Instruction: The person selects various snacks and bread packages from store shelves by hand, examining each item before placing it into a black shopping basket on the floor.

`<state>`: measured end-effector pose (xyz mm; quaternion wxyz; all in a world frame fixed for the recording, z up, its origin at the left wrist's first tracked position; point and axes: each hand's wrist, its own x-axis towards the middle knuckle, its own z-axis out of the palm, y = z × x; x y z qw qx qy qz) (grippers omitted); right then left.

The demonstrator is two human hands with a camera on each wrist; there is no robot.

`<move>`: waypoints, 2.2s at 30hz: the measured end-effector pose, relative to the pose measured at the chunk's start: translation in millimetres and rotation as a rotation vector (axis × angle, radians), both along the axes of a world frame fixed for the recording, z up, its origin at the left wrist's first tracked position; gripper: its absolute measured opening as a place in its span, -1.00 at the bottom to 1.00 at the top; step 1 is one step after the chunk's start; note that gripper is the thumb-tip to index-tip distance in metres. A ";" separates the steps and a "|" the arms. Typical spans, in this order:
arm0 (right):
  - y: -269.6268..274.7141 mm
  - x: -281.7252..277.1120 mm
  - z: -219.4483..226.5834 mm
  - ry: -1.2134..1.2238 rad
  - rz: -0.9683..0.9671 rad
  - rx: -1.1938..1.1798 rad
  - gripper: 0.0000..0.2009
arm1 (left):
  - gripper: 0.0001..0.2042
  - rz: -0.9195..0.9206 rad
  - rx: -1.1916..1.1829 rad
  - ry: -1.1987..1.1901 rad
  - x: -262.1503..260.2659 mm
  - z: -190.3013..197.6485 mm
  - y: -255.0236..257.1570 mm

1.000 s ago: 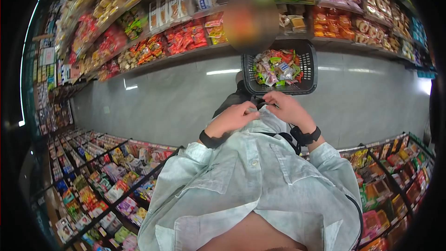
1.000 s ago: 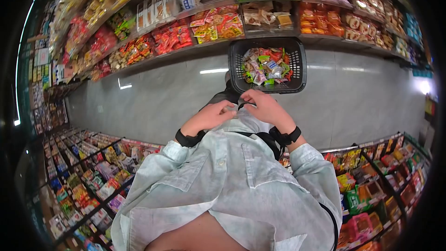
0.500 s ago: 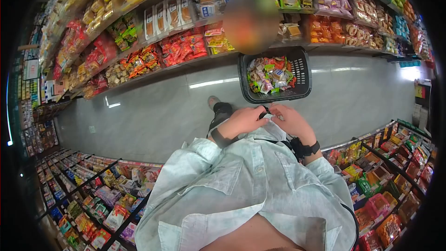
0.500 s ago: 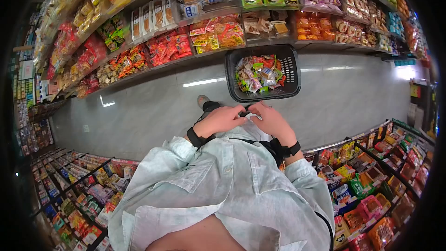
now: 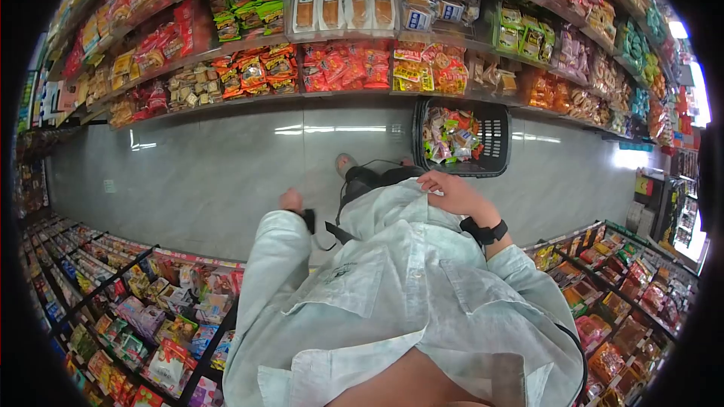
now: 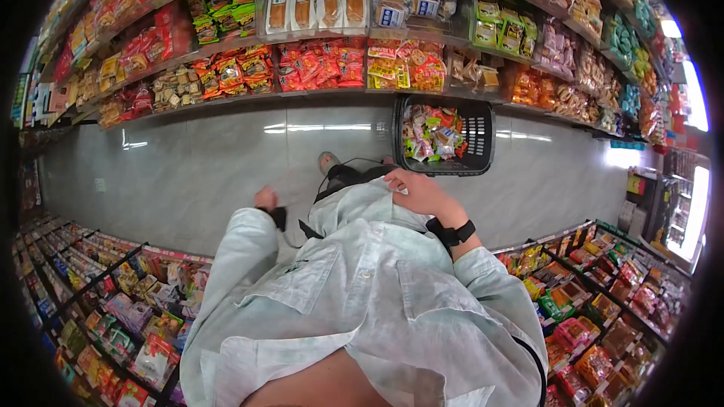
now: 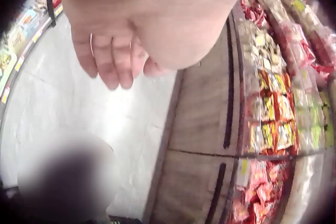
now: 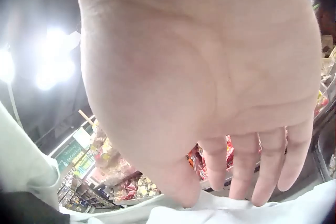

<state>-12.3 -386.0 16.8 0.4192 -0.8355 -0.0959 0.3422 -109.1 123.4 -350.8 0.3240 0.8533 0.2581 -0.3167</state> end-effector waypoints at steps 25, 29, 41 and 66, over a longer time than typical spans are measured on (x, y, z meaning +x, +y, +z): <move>-16.0 344.9 -78.4 -0.106 -0.308 0.227 -0.79 | -0.80 0.725 -0.505 0.258 1.3 105.6 -112.3; -50.7 405.0 -117.2 -0.302 -0.494 0.101 -0.57 | -0.79 0.707 -0.463 0.243 60.4 131.0 -113.1; -55.7 405.8 -135.8 -0.245 -0.615 -0.046 -0.50 | -0.76 0.516 -0.420 0.204 207.9 130.2 -89.8; 204.2 94.1 75.1 -0.313 -0.958 0.106 -0.83 | -0.43 -1.009 -0.921 -0.278 356.3 362.5 -90.4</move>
